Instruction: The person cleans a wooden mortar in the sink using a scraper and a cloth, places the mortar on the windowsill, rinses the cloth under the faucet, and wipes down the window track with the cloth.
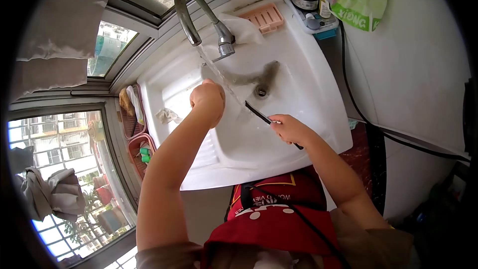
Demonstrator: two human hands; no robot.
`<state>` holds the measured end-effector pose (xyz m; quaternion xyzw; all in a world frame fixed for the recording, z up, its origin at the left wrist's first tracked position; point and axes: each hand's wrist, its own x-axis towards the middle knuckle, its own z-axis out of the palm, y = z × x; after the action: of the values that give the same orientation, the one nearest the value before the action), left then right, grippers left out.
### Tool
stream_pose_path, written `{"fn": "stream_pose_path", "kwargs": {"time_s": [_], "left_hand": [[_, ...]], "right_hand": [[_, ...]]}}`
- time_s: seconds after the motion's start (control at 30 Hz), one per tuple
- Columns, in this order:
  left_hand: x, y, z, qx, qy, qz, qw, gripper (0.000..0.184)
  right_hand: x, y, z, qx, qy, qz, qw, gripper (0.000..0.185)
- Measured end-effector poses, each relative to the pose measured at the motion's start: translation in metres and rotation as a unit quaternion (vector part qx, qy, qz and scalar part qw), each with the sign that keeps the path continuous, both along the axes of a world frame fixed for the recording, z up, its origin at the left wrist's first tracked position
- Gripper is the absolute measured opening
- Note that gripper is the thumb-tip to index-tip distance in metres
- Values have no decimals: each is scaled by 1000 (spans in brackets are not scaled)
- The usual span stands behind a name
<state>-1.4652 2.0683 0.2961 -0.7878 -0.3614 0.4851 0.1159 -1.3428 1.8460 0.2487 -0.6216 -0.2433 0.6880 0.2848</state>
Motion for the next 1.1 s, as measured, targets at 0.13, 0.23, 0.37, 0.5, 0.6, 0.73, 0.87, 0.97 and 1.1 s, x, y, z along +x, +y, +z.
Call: {"fn": "stream_pose_path", "kwargs": {"time_s": [0.13,0.23,0.37,0.5,0.6,0.73,0.87,0.97,1.1], "left_hand": [[-29,-5,3,0,-332,187,924,38],[-42,-13,-19,-38,-396,252,882,42],[-44,-27,-47,-119,-467,387,786,44],[-44,-41,-54,-166,-502,447,721,48],[-47,-53,-69,-207,-519,493,667,47],[-59,-65,-103,-289,-531,582,544,46],[-67,-82,-98,-299,-531,615,501,45],[-76,-90,-108,-293,-538,650,450,41],[-81,-95,-104,-330,-518,695,375,39]], "right_hand": [[-1,1,16,2,147,-79,986,41],[-14,-1,3,34,15,-18,999,39],[-27,18,15,150,-311,35,938,42],[-52,19,17,60,-323,84,941,42],[-51,12,30,34,-386,162,908,43],[-49,15,31,17,-399,172,900,45],[-45,14,30,29,-268,140,953,41],[-31,16,37,-84,-97,30,991,40],[-36,10,41,-150,207,-153,955,45]]}}
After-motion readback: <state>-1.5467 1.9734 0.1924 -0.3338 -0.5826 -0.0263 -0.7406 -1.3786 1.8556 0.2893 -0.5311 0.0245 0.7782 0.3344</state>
